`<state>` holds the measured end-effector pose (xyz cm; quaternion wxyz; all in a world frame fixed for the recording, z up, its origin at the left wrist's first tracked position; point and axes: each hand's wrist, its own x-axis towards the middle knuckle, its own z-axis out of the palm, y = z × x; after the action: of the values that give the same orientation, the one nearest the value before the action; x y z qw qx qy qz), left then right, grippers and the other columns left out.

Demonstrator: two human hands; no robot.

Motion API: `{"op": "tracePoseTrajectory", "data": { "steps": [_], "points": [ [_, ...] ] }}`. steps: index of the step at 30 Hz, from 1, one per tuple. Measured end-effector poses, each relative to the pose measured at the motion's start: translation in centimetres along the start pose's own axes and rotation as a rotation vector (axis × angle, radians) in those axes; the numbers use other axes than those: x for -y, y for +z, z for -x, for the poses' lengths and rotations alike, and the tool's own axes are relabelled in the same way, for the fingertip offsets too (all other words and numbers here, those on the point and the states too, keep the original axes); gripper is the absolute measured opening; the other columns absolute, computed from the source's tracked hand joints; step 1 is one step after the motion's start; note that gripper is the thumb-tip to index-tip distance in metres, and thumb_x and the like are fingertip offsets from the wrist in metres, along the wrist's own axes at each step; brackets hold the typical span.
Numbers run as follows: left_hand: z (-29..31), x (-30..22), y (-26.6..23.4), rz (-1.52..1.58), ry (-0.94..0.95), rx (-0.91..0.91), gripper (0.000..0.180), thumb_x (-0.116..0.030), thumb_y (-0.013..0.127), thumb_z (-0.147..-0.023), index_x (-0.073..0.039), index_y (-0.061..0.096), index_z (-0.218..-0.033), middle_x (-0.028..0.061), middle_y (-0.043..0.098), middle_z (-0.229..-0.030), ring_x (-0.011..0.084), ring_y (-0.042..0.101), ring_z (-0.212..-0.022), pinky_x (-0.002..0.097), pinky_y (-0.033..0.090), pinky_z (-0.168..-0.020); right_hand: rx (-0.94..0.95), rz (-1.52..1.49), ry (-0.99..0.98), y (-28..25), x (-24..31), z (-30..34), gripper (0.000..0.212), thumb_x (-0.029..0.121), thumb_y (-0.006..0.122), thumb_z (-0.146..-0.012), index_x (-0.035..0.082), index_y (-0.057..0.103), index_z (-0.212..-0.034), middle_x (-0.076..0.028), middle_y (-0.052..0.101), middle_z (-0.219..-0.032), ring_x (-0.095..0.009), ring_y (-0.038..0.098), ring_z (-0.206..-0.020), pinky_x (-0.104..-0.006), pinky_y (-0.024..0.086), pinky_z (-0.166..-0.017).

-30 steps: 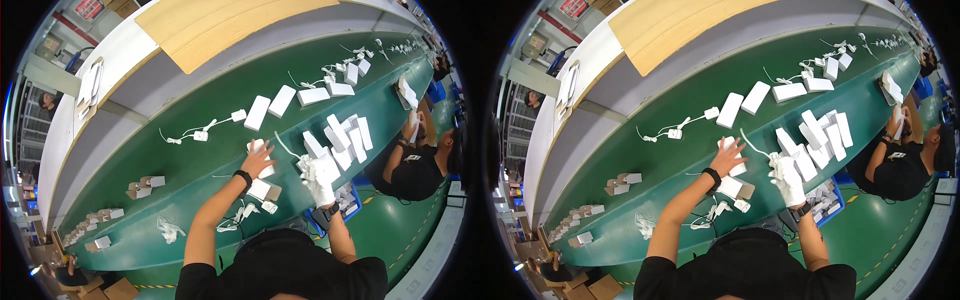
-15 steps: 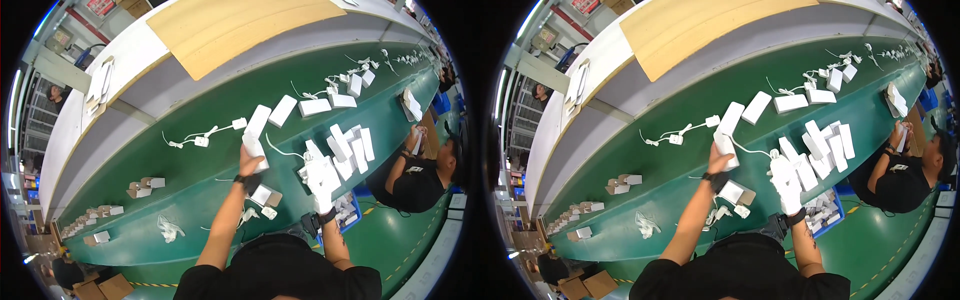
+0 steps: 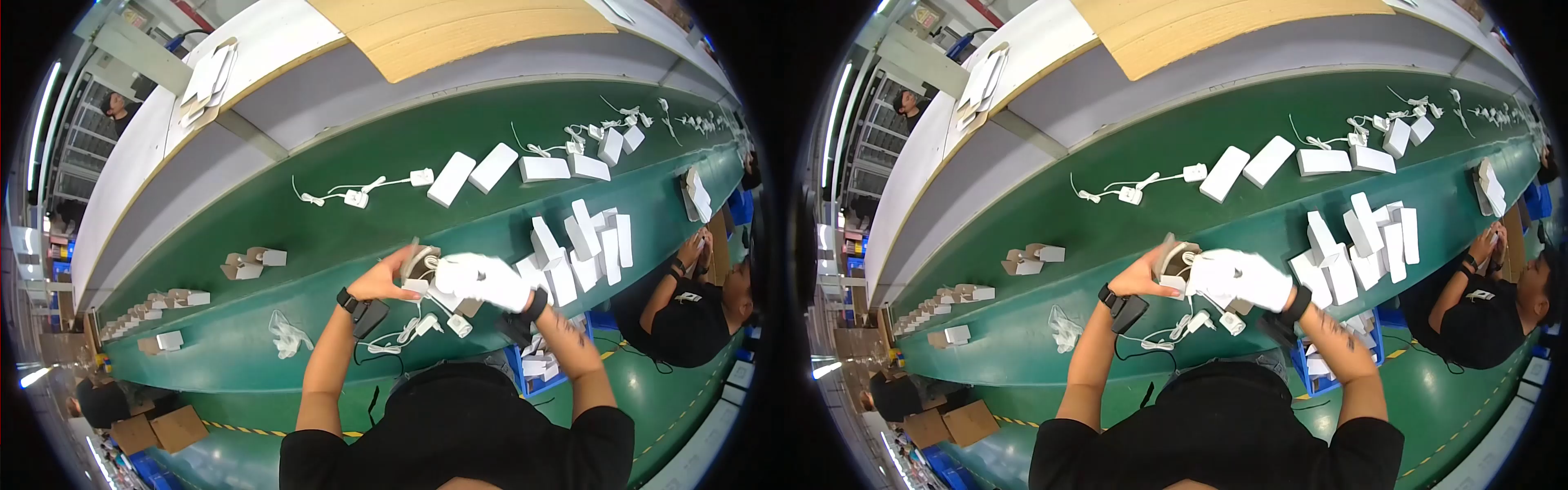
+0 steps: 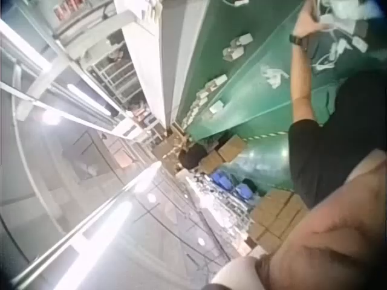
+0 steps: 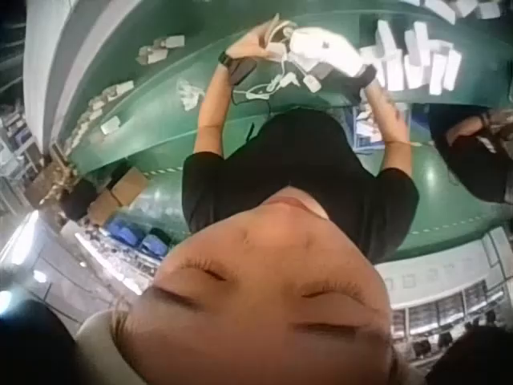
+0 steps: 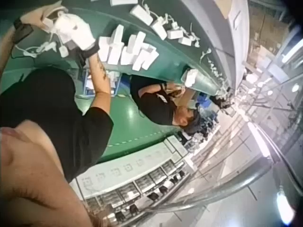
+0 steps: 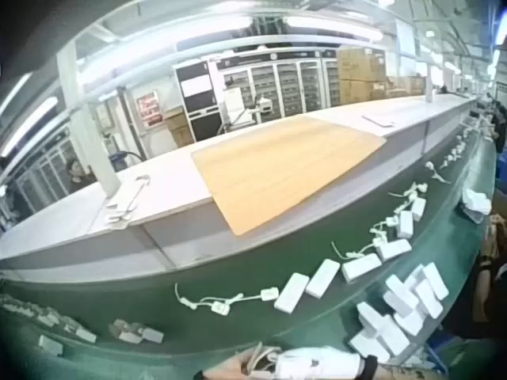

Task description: The person picks up a power adapter and a cardboard box, places the adapter inside the box, and sets the packaged unit onto the assembly line, repeating this process for several units.

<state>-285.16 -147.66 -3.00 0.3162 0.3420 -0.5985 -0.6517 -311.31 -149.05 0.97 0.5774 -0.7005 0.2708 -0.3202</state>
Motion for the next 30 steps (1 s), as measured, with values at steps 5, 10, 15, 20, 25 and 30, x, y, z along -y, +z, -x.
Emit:
{"op": "tracePoseTrajectory", "data": {
  "steps": [5,10,15,20,25,30],
  "points": [
    [-0.1,1.0,1.0,-0.245,0.067,-0.072,0.091,-0.013,0.081,-0.06,-0.004,0.033,-0.137,0.0121,0.045,-0.131,0.0224,0.042,-0.122,0.0347,0.033,-0.103,0.325,0.628,-0.047,1.4,2.4,-3.6,0.031,0.019,0.063,-0.078,0.001,0.06,-0.102,-0.012,0.065,-0.09,-0.023,0.063,-0.081,-0.0326,0.051,-0.073],
    [0.1,3.3,1.6,-0.429,0.185,-0.229,0.088,-0.015,0.082,-0.058,-0.003,0.037,-0.132,0.0143,0.046,-0.129,0.0244,0.045,-0.12,0.0347,0.033,-0.102,0.49,1.113,-0.094,1.8,3.7,-6.6,0.017,0.017,0.061,-0.072,0.001,0.061,-0.079,-0.014,0.063,-0.079,-0.031,0.063,-0.073,-0.0383,0.051,-0.067],
    [-0.1,4.8,-0.1,-0.396,0.294,-0.463,0.083,-0.015,0.082,-0.057,-0.002,0.04,-0.128,0.0132,0.048,-0.123,0.0258,0.045,-0.117,0.0355,0.034,-0.101,0.37,1.185,-0.233,3.7,-0.6,-9.8,0.014,0.016,0.059,-0.071,0.002,0.061,-0.076,-0.015,0.062,-0.074,-0.031,0.063,-0.07,-0.0404,0.051,-0.063],
    [0.0,7.3,-4.6,-0.465,0.283,-0.618,0.081,-0.014,0.082,-0.058,-0.003,0.04,-0.127,0.0129,0.047,-0.123,0.0262,0.046,-0.116,0.0359,0.035,-0.101,0.351,1.353,-0.252,6.6,-3.7,-15.1,0.013,0.016,0.059,-0.071,0.004,0.061,-0.076,-0.013,0.062,-0.073,-0.031,0.063,-0.07,-0.0405,0.051,-0.063],
    [0.0,11.4,-9.7,-0.311,0.247,-0.714,0.08,-0.011,0.081,-0.058,-0.004,0.039,-0.126,0.013,0.046,-0.124,0.0258,0.045,-0.118,0.0366,0.036,-0.099,0.488,1.123,-0.363,8.3,-6.4,-21.8,0.017,0.021,0.061,-0.074,0.005,0.059,-0.082,-0.014,0.062,-0.081,-0.032,0.063,-0.074,-0.0421,0.05,-0.064],
    [-1.2,14.4,-11.0,-0.239,0.278,-0.825,0.078,-0.01,0.08,-0.06,-0.004,0.039,-0.125,0.0139,0.046,-0.126,0.0262,0.043,-0.121,0.0373,0.036,-0.099,0.537,1.284,-0.244,9.8,-9.5,-23.9,0.014,0.018,0.06,-0.073,0.004,0.062,-0.075,-0.014,0.064,-0.076,-0.031,0.064,-0.071,-0.0416,0.052,-0.061]
  ]
}}
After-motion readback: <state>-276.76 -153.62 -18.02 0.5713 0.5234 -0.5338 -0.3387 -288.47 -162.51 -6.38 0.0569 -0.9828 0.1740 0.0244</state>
